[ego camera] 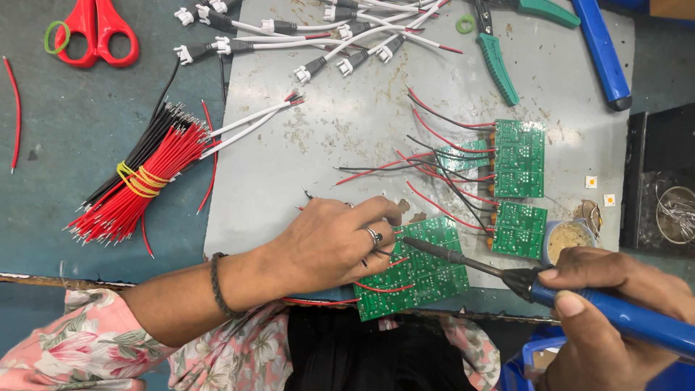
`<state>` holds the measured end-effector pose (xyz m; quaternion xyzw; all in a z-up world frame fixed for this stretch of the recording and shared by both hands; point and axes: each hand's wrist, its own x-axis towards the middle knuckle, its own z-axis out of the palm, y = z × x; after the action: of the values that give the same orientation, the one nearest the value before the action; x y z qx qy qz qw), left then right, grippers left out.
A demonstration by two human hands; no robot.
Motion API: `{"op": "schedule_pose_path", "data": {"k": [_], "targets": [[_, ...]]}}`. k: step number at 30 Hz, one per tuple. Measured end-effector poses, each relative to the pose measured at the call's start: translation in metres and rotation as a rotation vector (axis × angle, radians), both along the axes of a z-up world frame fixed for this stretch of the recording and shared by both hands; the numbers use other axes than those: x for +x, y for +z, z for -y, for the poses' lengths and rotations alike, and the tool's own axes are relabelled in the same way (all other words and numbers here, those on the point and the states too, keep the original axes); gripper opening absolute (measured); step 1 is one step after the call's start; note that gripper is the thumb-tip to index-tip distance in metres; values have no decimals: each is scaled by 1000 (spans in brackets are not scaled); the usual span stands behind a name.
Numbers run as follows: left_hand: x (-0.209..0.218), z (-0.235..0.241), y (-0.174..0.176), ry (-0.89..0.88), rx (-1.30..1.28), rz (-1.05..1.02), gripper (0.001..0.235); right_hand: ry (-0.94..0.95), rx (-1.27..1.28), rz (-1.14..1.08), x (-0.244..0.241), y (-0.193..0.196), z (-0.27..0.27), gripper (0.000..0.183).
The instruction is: The person solders red and black wires to multiple green circuit boards using a soldering iron and solder wire. They also strip the ends of wires with pliers and apply flux from a small container.
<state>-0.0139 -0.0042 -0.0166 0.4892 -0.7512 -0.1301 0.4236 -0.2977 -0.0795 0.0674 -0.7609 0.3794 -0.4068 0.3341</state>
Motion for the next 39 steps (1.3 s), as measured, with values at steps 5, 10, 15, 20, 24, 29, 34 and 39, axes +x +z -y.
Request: {"op": "schedule_pose_path", "data": {"k": [5,10,15,20,24,29,34,39], "targets": [[0,0,0,0,4,-14,18,17,31,-90,0,9,5,27],[0,1,0,-6,5,-18,18,196,160,-101,-9,20,25,20],[0,1,-1,-9,14,-22,16,220,196,-4,-24,12,36,18],[-1,1,-3,-2,21,-14,15,193,121,-117,-17,13,25,20],[-2,1,-3,8,12,-16,16,134,90,-57,4,16,17,20],[-3,1,-3,0,28,-15,18,46,110,-56,9,15,15,25],[-4,3,-2,4,33,-21,17,105,54,-37,6,14,11,21],[-3,5,-1,-13,45,-6,19,207,113,-99,1,25,29,19]]}}
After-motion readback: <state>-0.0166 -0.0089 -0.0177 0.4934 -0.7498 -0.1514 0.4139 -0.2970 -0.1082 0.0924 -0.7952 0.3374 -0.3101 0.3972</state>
